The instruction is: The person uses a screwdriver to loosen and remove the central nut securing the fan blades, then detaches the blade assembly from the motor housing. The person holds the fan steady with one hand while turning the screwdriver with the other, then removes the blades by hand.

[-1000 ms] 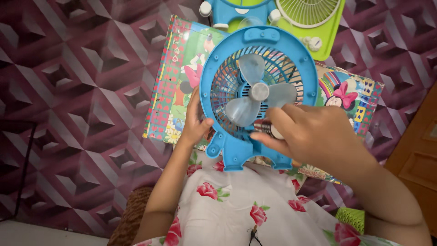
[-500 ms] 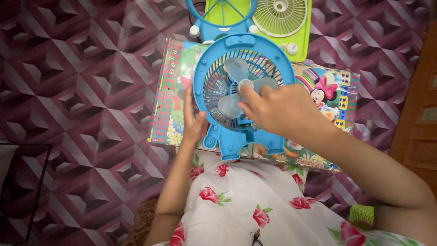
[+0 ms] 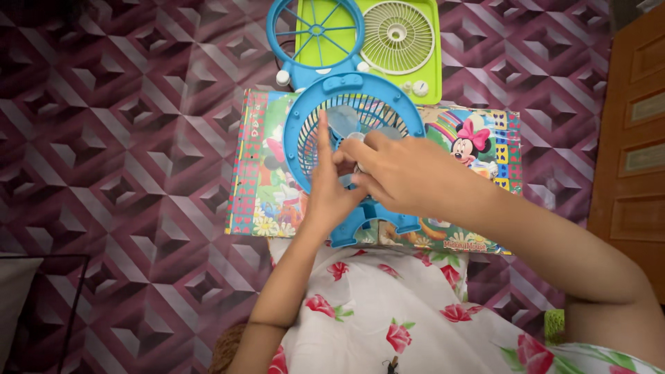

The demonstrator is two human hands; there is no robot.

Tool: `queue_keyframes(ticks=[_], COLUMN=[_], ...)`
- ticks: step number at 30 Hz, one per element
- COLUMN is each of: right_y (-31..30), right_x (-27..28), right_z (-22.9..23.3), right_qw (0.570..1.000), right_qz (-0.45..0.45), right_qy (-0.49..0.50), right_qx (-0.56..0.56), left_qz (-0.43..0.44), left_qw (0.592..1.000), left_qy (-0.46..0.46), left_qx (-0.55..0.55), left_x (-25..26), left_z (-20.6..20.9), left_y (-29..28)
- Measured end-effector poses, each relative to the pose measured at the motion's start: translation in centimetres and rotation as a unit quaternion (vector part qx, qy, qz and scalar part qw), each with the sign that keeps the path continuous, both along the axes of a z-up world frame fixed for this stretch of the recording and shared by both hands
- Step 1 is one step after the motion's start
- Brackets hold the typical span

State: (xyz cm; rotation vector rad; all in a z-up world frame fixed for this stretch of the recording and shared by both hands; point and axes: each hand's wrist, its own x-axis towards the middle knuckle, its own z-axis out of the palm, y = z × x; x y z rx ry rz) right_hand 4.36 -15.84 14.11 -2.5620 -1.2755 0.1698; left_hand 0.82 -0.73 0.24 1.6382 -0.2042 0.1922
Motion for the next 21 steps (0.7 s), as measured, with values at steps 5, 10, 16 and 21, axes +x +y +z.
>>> queue_keyframes(ticks=[5,10,16,21], right_y=[-1.1,0.7,-1.0,-0.8], right_x=[1.0,1.2,1.5,2.1], right_z=[0.2,-0.2,1.0,0.6], right_qw=[0.993,0.969,0.996,0.998], right_qz=[0.094,-0.063,0.038,0.052], right_qy=[-0.04,-0.059,-0.069,-0.035], right_qx=[0.058,-0.23,0.031,0.026], left_qz=[-0.097,-0.002,-0.085,-0.049], left_qw=[0.995,0.992,0.996,0.993], left_qy=[-0.006,-0.06,-0.025,-0.078], left_qx=[-0.009,0.107,0.01,0.079], left_x=[0.2,0.7,0.8,0.5], left_z=[-0.2,0.2,0.3,1.0], left_y=[1.1,0.1,0.9,0.8])
